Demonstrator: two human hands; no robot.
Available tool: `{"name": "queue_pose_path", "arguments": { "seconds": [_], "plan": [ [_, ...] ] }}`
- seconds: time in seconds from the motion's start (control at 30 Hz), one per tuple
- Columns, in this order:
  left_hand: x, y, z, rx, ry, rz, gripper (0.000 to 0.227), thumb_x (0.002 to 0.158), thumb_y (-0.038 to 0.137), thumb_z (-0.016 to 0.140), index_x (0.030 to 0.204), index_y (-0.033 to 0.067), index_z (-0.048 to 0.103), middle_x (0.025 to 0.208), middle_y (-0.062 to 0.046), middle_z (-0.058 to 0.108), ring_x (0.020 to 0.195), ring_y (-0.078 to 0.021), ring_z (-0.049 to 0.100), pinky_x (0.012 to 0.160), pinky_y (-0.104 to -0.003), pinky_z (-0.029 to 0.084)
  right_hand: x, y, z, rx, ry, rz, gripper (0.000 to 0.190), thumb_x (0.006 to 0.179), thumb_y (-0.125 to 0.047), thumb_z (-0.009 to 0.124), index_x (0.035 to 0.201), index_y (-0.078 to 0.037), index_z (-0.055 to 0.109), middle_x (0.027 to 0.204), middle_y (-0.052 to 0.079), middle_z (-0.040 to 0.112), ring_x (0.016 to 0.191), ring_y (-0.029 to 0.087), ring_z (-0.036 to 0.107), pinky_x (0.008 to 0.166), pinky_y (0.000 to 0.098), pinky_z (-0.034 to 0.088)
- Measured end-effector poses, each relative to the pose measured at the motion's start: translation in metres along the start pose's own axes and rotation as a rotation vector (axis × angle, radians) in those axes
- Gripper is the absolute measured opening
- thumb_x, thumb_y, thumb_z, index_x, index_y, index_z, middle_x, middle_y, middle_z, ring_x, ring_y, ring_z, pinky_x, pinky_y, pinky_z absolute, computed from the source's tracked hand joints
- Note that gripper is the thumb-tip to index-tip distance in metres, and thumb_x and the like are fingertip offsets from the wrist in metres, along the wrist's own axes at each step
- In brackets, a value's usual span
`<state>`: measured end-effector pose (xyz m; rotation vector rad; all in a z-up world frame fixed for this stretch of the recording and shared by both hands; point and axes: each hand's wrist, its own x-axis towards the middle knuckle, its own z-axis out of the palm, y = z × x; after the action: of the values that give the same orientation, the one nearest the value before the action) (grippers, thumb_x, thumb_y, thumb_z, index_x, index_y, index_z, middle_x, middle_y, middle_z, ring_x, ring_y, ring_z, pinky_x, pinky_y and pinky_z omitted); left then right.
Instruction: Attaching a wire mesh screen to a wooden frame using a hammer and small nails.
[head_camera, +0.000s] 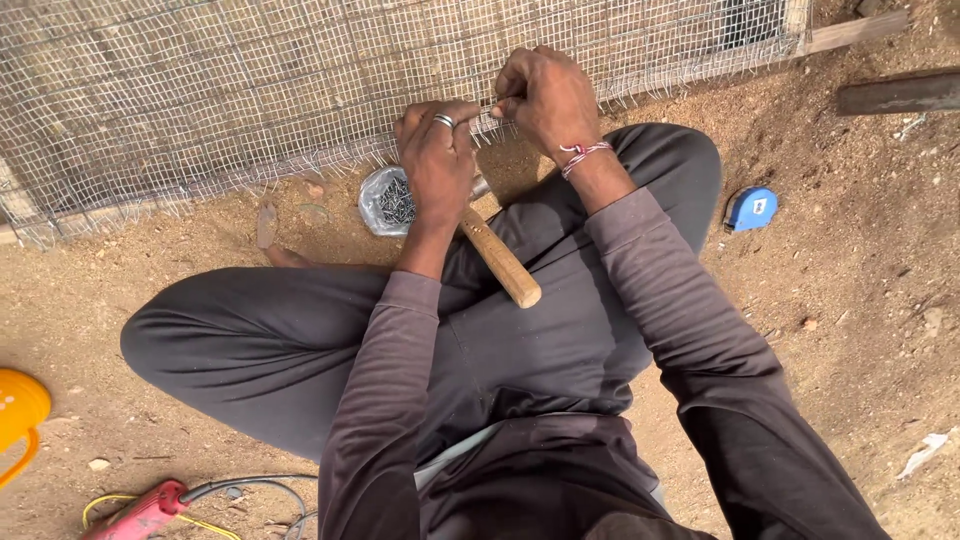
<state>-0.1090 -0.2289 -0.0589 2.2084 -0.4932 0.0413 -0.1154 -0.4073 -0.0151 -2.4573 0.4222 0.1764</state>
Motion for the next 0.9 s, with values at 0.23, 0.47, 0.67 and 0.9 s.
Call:
{"name": "queue_pose_path", "arguments": {
  "seconds": [0.23,0.47,0.67,0.9],
  "plan": [
    [0.0,0.004,-0.004,0.026,0.002,0.055,0.009,0.095,0.011,0.076,0.103,0.0155,0.074,0.107,0.002,0.076,0.108,-0.0156,0.062,0.098,-0.036,0.045,-0.003,0.002,0.0,0.017,0.051,-0.081,0.025,0.076,-0.021,0.093,0.086,-0.012,0.071,0.077,-0.002,0.072,0.08,0.015,0.066,0.071,0.0364,0.056],
    [-0.004,0.002,0.002,0.158,0.037,0.184,0.01,0.098,0.008,0.074,0.107,0.0109,0.07,0.108,-0.002,0.071,0.109,-0.02,0.058,0.098,-0.039,0.047,-0.005,-0.003,-0.005,0.046,0.05,-0.072,0.027,0.074,-0.02,0.093,0.087,-0.011,0.071,0.08,0.0,0.07,0.081,0.016,0.066,0.071,0.0363,0.057],
    [-0.007,0.003,0.002,0.2,0.035,0.229,0.019,0.1,0.007,0.07,0.117,0.0087,0.062,0.11,-0.005,0.067,0.111,-0.0233,0.055,0.099,-0.043,0.047,-0.002,-0.001,-0.001,0.014,0.035,-0.055,0.027,0.073,-0.022,0.093,0.087,-0.012,0.072,0.078,0.0,0.071,0.081,0.017,0.067,0.071,0.0375,0.057],
    [-0.01,-0.002,0.009,0.247,0.025,0.218,0.034,0.101,0.008,0.071,0.128,0.0109,0.05,0.103,-0.008,0.063,0.11,-0.0251,0.055,0.096,-0.047,0.047,-0.005,-0.009,-0.008,0.022,0.001,-0.052,0.025,0.078,-0.022,0.092,0.089,-0.012,0.072,0.078,-0.001,0.072,0.081,0.015,0.068,0.075,0.0357,0.057]
  ]
}}
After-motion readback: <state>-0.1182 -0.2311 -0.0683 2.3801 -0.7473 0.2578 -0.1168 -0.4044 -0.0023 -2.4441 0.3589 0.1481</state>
